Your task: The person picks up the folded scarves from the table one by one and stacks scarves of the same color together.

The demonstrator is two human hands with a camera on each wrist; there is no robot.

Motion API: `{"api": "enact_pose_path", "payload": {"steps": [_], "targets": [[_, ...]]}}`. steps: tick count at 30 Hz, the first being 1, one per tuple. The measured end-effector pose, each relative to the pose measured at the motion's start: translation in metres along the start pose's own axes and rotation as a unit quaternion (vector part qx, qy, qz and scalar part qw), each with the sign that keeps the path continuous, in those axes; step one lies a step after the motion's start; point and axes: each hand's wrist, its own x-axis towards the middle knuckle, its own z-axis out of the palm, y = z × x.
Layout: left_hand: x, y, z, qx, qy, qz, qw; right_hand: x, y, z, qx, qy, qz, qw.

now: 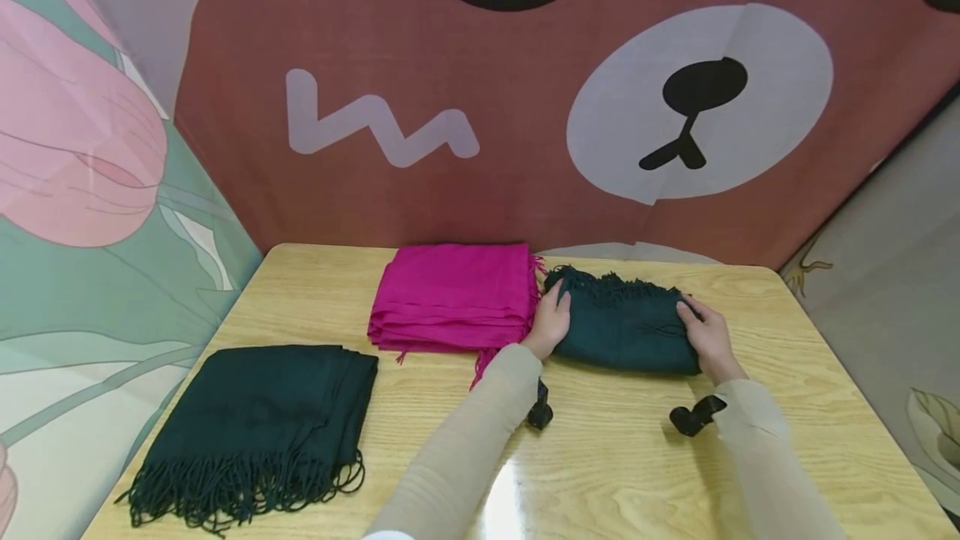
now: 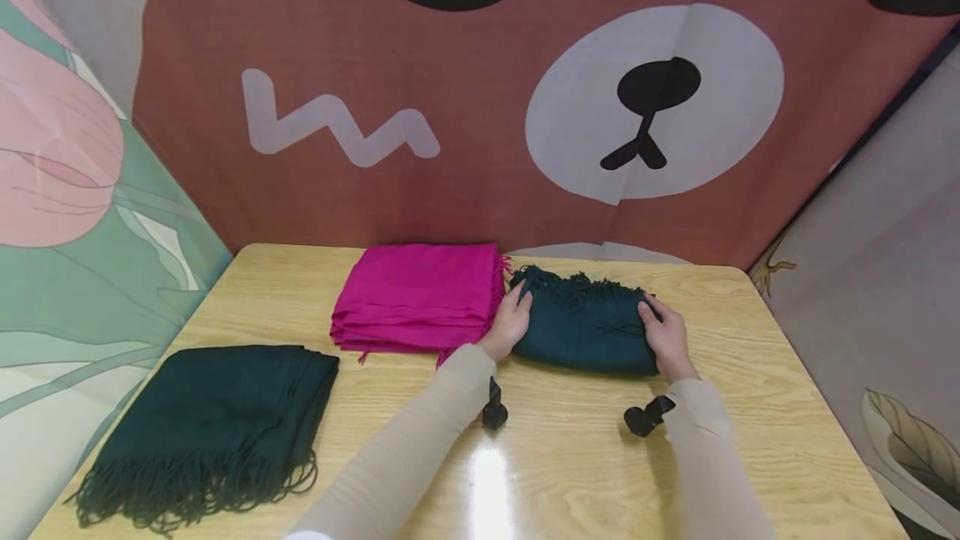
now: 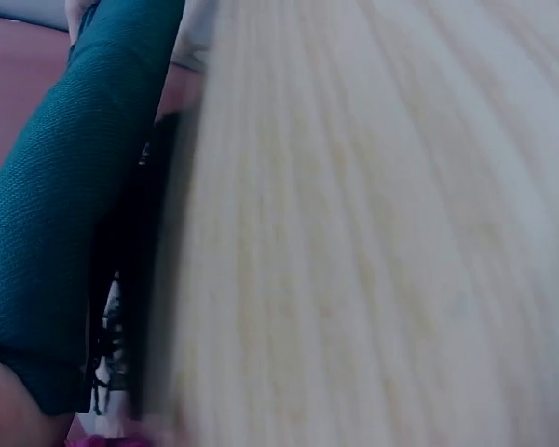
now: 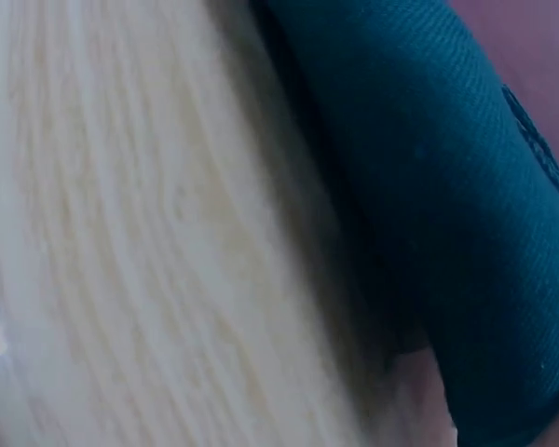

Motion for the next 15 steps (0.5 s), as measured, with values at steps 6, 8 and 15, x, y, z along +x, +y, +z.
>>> {"api": "enact_pose_path", "payload": {"steps": [6,8,15], "targets": [[-0.003,0.007,-0.004,-0.034,0.002,-0.003,0.9994,-0.005,-0.01,-0.004,0.007,0.003,-0.012,1.0],[-0.005,0.01,-0.005,-0.044,0.001,-0.007,0.999,-0.007,-0.013,-0.006,0.007,0.004,-0.017,1.0],[-0.011,0.015,-0.007,-0.061,0.0,-0.005,0.9981,-0.015,-0.023,-0.009,0.015,0.006,-0.018,1.0]]}}
